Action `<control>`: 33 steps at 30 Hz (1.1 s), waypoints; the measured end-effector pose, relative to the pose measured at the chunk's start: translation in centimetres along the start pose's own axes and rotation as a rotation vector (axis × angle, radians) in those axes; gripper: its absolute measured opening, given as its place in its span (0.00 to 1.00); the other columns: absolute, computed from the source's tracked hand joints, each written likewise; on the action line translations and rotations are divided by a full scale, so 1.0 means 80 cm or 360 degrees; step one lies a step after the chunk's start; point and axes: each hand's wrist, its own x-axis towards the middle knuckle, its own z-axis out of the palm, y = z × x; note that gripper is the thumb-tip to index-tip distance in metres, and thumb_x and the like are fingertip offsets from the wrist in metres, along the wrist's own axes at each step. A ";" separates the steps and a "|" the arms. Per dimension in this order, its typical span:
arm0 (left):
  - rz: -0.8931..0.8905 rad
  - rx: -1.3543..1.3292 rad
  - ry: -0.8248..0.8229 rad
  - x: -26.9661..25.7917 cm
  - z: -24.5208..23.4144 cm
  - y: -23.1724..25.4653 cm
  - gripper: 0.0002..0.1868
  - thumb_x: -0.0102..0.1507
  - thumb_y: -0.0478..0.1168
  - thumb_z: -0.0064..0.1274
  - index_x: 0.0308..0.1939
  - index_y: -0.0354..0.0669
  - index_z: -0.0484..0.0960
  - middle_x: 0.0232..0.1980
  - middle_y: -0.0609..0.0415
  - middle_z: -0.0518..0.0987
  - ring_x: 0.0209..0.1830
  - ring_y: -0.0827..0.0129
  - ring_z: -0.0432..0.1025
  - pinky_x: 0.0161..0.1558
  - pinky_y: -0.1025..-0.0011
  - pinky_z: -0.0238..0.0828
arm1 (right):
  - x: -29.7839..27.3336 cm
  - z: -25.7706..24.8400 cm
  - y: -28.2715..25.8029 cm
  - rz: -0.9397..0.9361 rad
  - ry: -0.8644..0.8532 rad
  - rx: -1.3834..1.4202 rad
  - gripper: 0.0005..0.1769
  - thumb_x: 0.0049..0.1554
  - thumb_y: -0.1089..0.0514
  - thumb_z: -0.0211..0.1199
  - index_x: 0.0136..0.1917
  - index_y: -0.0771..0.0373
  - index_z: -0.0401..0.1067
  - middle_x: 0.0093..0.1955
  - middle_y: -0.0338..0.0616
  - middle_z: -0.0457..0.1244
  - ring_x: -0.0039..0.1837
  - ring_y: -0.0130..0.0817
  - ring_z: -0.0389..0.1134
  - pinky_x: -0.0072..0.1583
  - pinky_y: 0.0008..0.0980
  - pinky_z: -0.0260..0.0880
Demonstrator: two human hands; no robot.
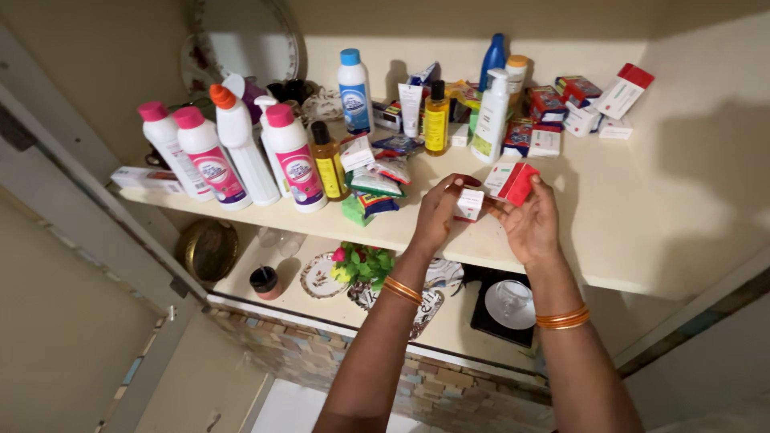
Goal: The person opens a mirrored cupboard and rearranges items on the shelves. They pick up and place back various bottles, boxes, and sachets, including laundry detergent and personal care products, to tidy the space.
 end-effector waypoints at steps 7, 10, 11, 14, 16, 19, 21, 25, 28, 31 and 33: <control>0.0601 0.0901 0.0295 -0.040 0.019 0.069 0.20 0.73 0.47 0.39 0.47 0.36 0.82 0.45 0.45 0.81 0.49 0.54 0.74 0.54 0.61 0.69 | 0.013 -0.016 0.012 0.0052 0.0032 -0.0115 0.34 0.62 0.33 0.53 0.68 0.60 0.65 0.63 0.47 0.67 0.63 0.43 0.69 0.66 0.51 0.67; 0.0914 0.0965 0.0290 -0.074 0.010 0.096 0.21 0.71 0.51 0.40 0.48 0.35 0.79 0.46 0.42 0.78 0.51 0.47 0.72 0.57 0.56 0.68 | 0.014 -0.019 0.018 -0.0009 0.0001 -0.0220 0.34 0.62 0.34 0.54 0.68 0.62 0.64 0.62 0.47 0.67 0.63 0.43 0.69 0.66 0.49 0.69; 0.0955 0.1006 0.0355 -0.085 0.004 0.102 0.22 0.71 0.51 0.39 0.49 0.35 0.79 0.48 0.42 0.78 0.52 0.47 0.72 0.58 0.54 0.68 | 0.012 -0.020 0.018 -0.0003 -0.0092 -0.0323 0.35 0.62 0.34 0.54 0.69 0.63 0.65 0.62 0.47 0.67 0.62 0.42 0.68 0.64 0.47 0.68; 0.1060 0.1170 0.0560 -0.116 -0.032 0.107 0.24 0.73 0.53 0.37 0.50 0.36 0.78 0.51 0.43 0.77 0.55 0.46 0.72 0.61 0.51 0.66 | 0.000 -0.006 0.020 -0.0120 -0.0347 -0.0804 0.36 0.63 0.37 0.56 0.73 0.64 0.67 0.63 0.49 0.64 0.62 0.41 0.65 0.63 0.41 0.64; 0.1069 0.1337 0.0754 -0.128 -0.068 0.105 0.24 0.71 0.55 0.38 0.51 0.37 0.76 0.52 0.42 0.75 0.56 0.47 0.70 0.61 0.50 0.64 | -0.010 0.014 0.015 -0.0378 -0.0477 -0.1355 0.35 0.63 0.42 0.59 0.76 0.63 0.67 0.66 0.50 0.60 0.66 0.41 0.62 0.69 0.39 0.61; 0.0955 0.1490 0.0988 -0.144 -0.115 0.093 0.23 0.68 0.53 0.43 0.53 0.35 0.74 0.53 0.41 0.72 0.57 0.46 0.65 0.63 0.50 0.60 | -0.013 0.061 0.024 -0.0194 -0.0557 -0.1668 0.42 0.48 0.45 0.70 0.73 0.58 0.63 0.67 0.47 0.58 0.65 0.39 0.64 0.60 0.39 0.69; 0.0861 0.1576 0.1018 -0.150 -0.139 0.084 0.22 0.67 0.51 0.48 0.55 0.35 0.74 0.55 0.40 0.72 0.59 0.46 0.63 0.64 0.49 0.58 | -0.009 0.093 0.042 -0.0324 -0.0618 -0.1879 0.46 0.44 0.45 0.76 0.72 0.60 0.65 0.65 0.51 0.60 0.66 0.43 0.64 0.64 0.39 0.68; 0.0690 0.1780 0.0934 -0.146 -0.167 0.066 0.23 0.63 0.48 0.55 0.57 0.37 0.76 0.59 0.41 0.73 0.62 0.45 0.62 0.66 0.49 0.58 | -0.009 0.140 0.081 -0.0623 -0.0422 -0.2295 0.53 0.39 0.42 0.84 0.69 0.68 0.64 0.64 0.58 0.61 0.66 0.55 0.62 0.65 0.48 0.64; 0.0619 0.1910 0.0874 -0.134 -0.180 0.051 0.27 0.62 0.49 0.58 0.59 0.37 0.74 0.63 0.40 0.71 0.64 0.44 0.60 0.67 0.48 0.56 | -0.015 0.153 0.082 -0.0766 -0.0311 -0.2199 0.50 0.41 0.42 0.82 0.66 0.70 0.64 0.63 0.61 0.60 0.65 0.56 0.64 0.63 0.47 0.68; 0.0523 0.1947 0.0859 -0.129 -0.190 0.042 0.33 0.61 0.51 0.58 0.64 0.35 0.70 0.68 0.37 0.66 0.68 0.41 0.56 0.70 0.45 0.51 | -0.023 0.161 0.073 -0.0560 -0.0195 -0.2146 0.48 0.41 0.41 0.80 0.64 0.69 0.62 0.65 0.59 0.59 0.61 0.53 0.67 0.60 0.45 0.70; 0.0465 0.1924 0.0850 -0.128 -0.196 0.042 0.36 0.61 0.51 0.58 0.67 0.35 0.68 0.70 0.36 0.63 0.71 0.39 0.55 0.71 0.44 0.48 | -0.028 0.166 0.069 -0.0665 -0.0254 -0.2210 0.50 0.42 0.42 0.80 0.65 0.69 0.60 0.64 0.59 0.59 0.63 0.56 0.66 0.60 0.46 0.70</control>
